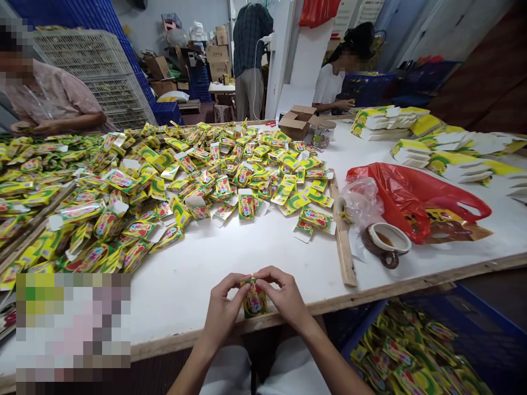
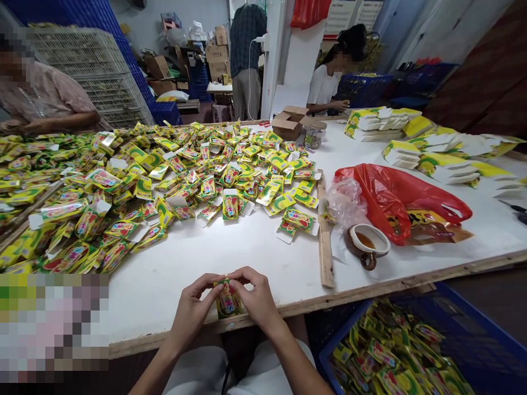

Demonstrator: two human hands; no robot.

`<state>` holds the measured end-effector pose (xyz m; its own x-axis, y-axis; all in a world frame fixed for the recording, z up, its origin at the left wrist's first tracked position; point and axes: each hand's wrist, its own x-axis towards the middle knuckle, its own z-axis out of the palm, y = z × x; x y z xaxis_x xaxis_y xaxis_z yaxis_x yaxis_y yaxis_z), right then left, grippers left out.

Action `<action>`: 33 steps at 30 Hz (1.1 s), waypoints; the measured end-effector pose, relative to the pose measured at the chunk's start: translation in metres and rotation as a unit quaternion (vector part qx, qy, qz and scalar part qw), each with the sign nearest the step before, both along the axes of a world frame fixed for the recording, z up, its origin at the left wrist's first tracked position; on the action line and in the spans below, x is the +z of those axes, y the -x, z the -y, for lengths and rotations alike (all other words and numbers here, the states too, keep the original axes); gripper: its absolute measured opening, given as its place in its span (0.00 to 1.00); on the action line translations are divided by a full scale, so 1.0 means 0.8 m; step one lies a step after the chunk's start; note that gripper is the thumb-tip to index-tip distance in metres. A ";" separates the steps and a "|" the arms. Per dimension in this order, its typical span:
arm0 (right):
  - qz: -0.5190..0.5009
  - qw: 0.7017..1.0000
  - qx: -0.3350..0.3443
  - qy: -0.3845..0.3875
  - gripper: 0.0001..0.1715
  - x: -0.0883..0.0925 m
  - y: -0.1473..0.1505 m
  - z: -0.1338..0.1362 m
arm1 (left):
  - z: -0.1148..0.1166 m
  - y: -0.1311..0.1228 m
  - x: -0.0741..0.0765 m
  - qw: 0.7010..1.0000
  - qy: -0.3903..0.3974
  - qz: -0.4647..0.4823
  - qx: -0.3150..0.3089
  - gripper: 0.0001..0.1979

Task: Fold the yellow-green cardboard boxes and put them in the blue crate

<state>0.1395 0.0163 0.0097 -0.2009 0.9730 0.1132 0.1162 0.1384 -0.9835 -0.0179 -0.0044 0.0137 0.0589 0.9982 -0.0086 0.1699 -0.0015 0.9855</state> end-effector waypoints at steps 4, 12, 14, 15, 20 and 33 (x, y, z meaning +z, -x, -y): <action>0.021 0.999 -0.049 0.003 0.10 0.022 -0.017 0.005 | -0.008 0.000 0.006 1.000 0.001 0.019 -0.017 0.15; 0.400 0.900 -0.175 0.002 0.14 0.080 -0.260 0.058 | -0.151 0.100 0.021 0.926 -0.186 -0.238 0.225 0.25; 0.418 0.889 -0.188 0.007 0.15 0.076 -0.278 0.064 | -0.193 0.122 0.023 0.896 -0.189 -0.319 0.243 0.22; 0.406 0.897 -0.176 0.019 0.16 0.073 -0.271 0.064 | -0.207 0.129 0.024 0.890 -0.182 -0.344 0.236 0.18; 0.265 0.961 -0.076 0.014 0.14 0.059 -0.149 0.045 | -0.190 0.115 0.042 0.902 -0.187 -0.356 0.156 0.05; -0.007 0.999 -0.016 0.048 0.13 -0.011 -0.003 0.022 | 0.000 -0.001 -0.002 0.991 0.046 0.128 -0.019 0.14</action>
<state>0.1422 -0.0016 0.0009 -0.1696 0.9853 0.0224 0.1053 0.0407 -0.9936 -0.0167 -0.0043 0.0121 0.1094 0.9908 -0.0798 -0.0838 0.0892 0.9925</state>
